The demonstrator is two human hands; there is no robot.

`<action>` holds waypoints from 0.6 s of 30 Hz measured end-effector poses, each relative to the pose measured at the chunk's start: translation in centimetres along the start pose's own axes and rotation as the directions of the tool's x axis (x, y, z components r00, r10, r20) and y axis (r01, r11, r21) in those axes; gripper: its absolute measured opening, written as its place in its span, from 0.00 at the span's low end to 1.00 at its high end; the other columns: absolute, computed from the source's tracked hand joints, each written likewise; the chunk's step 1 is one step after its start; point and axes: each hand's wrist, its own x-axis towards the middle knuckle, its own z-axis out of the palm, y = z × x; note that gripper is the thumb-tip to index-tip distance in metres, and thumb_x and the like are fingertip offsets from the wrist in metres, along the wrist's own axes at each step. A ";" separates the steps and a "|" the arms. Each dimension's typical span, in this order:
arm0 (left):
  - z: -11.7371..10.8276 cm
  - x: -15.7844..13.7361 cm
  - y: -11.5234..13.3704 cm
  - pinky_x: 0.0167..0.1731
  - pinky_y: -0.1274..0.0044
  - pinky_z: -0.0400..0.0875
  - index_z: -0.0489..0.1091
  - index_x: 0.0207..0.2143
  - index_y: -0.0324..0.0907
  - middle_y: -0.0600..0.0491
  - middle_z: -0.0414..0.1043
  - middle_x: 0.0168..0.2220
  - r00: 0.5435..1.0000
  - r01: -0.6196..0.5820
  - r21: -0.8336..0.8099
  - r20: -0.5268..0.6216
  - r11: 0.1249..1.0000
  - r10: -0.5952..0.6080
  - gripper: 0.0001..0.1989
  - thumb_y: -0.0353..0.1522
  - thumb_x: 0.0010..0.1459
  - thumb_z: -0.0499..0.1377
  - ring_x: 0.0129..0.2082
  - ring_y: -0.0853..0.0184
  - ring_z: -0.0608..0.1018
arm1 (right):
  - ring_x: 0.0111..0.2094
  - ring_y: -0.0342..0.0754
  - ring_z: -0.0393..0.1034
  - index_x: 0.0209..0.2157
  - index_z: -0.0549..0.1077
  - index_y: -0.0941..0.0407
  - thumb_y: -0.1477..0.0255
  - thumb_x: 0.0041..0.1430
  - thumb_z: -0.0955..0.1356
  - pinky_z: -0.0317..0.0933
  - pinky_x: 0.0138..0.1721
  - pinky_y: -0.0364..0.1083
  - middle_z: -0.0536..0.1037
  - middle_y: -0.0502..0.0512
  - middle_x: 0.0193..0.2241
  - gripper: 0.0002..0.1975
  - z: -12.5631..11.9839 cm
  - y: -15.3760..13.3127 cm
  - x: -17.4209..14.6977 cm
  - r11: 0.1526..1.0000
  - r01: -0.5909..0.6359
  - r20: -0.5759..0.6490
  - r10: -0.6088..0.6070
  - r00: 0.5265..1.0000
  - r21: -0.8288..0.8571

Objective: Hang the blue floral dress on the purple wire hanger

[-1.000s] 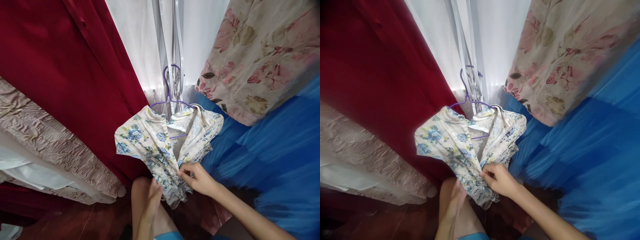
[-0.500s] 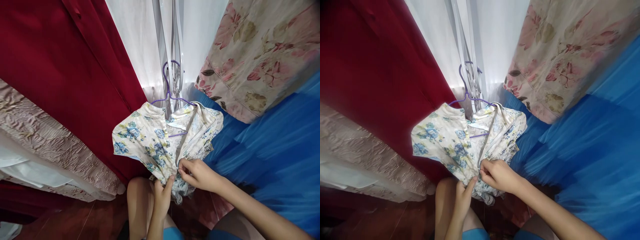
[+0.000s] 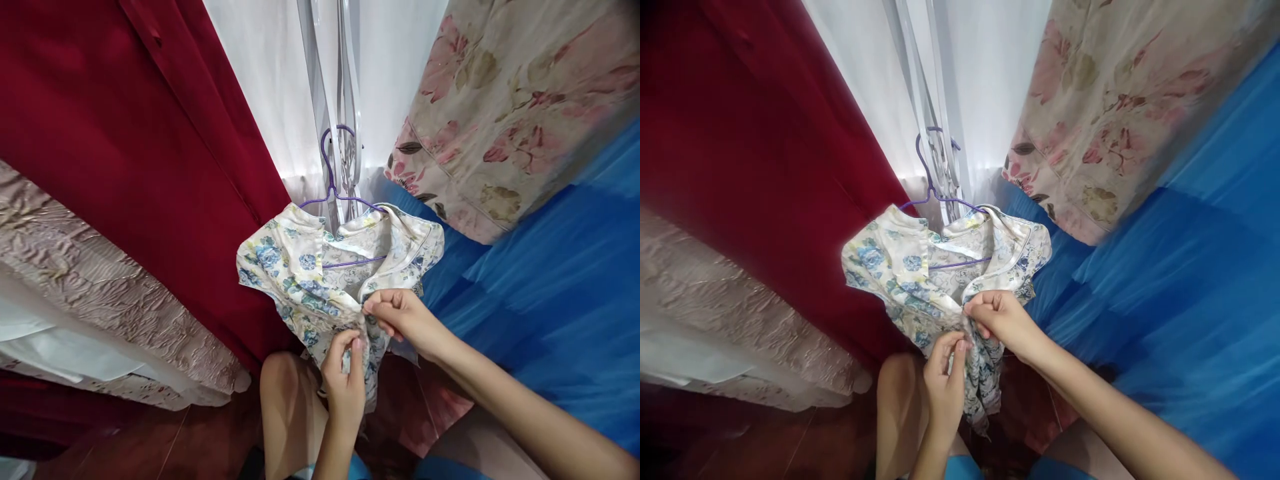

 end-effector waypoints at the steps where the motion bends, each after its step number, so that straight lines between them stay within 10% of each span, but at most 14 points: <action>1: 0.1 0.1 0.1 0.45 0.73 0.73 0.70 0.50 0.42 0.47 0.75 0.43 0.999 0.029 -0.022 -0.038 0.999 -0.030 0.11 0.33 0.66 0.57 0.43 0.63 0.78 | 0.12 0.37 0.50 0.29 0.74 0.58 0.63 0.59 0.69 0.46 0.15 0.38 0.64 0.42 0.12 0.12 0.0 -0.3 0.3 1.000 -0.006 0.014 0.006 1.000 0.003; 5: 0.3 1.2 0.6 0.43 0.75 0.71 0.70 0.45 0.42 0.50 0.73 0.39 0.991 -0.039 0.015 -0.130 0.999 0.041 0.07 0.32 0.65 0.59 0.40 0.65 0.76 | 0.12 0.37 0.52 0.29 0.75 0.59 0.65 0.57 0.69 0.48 0.15 0.38 0.68 0.43 0.12 0.10 0.9 0.2 0.4 0.998 -0.067 0.132 0.066 0.989 0.005; 9: 0.2 1.1 0.6 0.36 0.78 0.68 0.68 0.32 0.42 0.54 0.69 0.29 0.993 -0.114 0.131 0.015 0.985 0.113 0.07 0.29 0.66 0.56 0.31 0.68 0.73 | 0.12 0.35 0.48 0.27 0.75 0.60 0.63 0.56 0.71 0.40 0.15 0.39 0.65 0.43 0.12 0.14 1.0 0.5 0.4 0.985 -0.067 0.037 0.062 0.997 0.160; 18: -0.1 -1.1 -0.1 0.32 0.79 0.64 0.61 0.28 0.42 0.53 0.67 0.28 0.958 -0.168 0.269 0.271 0.948 0.092 0.10 0.27 0.65 0.53 0.30 0.67 0.72 | 0.13 0.35 0.48 0.22 0.75 0.59 0.66 0.54 0.72 0.42 0.17 0.41 0.63 0.43 0.13 0.13 1.0 -8.4 4.8 0.909 0.288 -0.183 -0.241 0.953 0.301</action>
